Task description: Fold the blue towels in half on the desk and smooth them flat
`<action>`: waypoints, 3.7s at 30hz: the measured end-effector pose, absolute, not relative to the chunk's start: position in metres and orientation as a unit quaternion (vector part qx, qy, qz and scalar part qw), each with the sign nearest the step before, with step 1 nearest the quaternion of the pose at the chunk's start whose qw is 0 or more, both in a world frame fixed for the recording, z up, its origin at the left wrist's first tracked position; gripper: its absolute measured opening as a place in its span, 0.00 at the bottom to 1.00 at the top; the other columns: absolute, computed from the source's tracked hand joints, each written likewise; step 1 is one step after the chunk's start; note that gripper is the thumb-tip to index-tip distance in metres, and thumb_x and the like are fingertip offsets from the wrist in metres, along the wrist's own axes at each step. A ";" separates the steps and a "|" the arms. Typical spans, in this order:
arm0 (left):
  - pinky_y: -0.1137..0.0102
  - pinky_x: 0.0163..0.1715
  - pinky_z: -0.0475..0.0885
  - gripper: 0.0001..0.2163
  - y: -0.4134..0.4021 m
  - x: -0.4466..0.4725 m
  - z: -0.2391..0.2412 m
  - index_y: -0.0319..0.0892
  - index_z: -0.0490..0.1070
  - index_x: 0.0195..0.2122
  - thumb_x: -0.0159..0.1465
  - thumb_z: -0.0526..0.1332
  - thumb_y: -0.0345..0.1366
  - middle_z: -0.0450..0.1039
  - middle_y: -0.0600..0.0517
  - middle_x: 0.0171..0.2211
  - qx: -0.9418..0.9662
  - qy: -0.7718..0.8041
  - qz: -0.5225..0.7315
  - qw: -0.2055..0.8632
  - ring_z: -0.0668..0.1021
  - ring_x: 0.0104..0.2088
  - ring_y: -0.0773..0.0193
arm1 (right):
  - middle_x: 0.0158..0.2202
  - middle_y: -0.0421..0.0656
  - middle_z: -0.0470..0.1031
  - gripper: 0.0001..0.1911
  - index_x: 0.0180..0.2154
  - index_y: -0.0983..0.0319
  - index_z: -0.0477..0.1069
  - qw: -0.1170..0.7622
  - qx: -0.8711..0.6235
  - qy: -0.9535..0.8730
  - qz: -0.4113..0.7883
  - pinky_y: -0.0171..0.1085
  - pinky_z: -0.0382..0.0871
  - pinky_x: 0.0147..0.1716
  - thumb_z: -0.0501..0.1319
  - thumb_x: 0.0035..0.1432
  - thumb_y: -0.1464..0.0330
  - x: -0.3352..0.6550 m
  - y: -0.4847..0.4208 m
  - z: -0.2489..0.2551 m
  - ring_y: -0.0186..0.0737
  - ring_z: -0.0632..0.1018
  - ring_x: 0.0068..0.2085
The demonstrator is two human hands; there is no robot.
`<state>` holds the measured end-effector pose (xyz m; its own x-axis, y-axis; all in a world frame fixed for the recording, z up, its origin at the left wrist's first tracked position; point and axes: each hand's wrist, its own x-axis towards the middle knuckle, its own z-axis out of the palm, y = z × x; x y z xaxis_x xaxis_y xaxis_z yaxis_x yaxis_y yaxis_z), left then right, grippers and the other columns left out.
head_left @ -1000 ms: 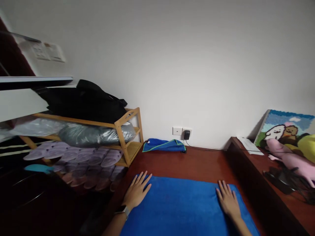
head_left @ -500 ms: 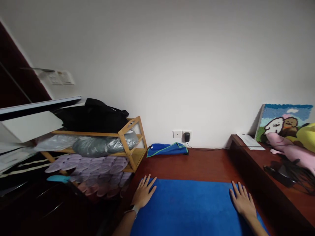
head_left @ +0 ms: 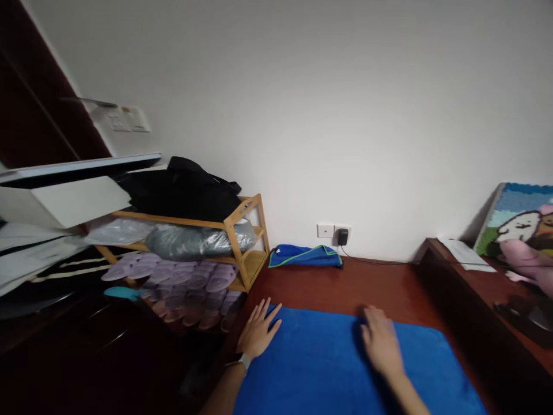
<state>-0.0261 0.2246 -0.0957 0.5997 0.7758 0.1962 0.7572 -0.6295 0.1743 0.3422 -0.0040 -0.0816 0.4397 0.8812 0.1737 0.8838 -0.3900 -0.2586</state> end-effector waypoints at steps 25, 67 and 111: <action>0.48 0.68 0.56 0.27 0.240 -0.021 -0.098 0.57 0.56 0.70 0.72 0.48 0.55 0.53 0.49 0.73 0.904 0.419 0.077 -0.023 0.57 0.72 0.48 | 0.75 0.44 0.46 0.38 0.73 0.65 0.45 0.032 -0.931 -0.362 0.012 0.46 0.41 0.71 0.35 0.68 0.54 0.498 -0.114 -0.132 0.47 0.49 0.74; 0.52 0.69 0.56 0.26 0.127 -0.077 -0.111 0.55 0.54 0.71 0.73 0.48 0.51 0.53 0.49 0.73 0.877 0.459 0.144 0.011 0.59 0.71 0.55 | 0.74 0.40 0.49 0.38 0.72 0.58 0.47 0.124 -0.825 -0.546 0.075 0.53 0.42 0.72 0.39 0.69 0.47 0.306 -0.137 -0.120 0.46 0.49 0.74; 0.52 0.69 0.57 0.25 0.123 -0.081 -0.113 0.59 0.53 0.71 0.73 0.49 0.50 0.53 0.53 0.73 0.873 0.458 0.165 0.024 0.60 0.71 0.54 | 0.73 0.44 0.53 0.35 0.71 0.61 0.55 0.120 -0.814 -0.566 0.046 0.54 0.45 0.71 0.39 0.69 0.54 0.294 -0.073 -0.085 0.48 0.53 0.73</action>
<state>-0.0808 0.1227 -0.1126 0.5267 0.8073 0.2662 0.7913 -0.5800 0.1935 0.2939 -0.0731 -0.0851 0.3547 0.9330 0.0608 0.9111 -0.3303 -0.2464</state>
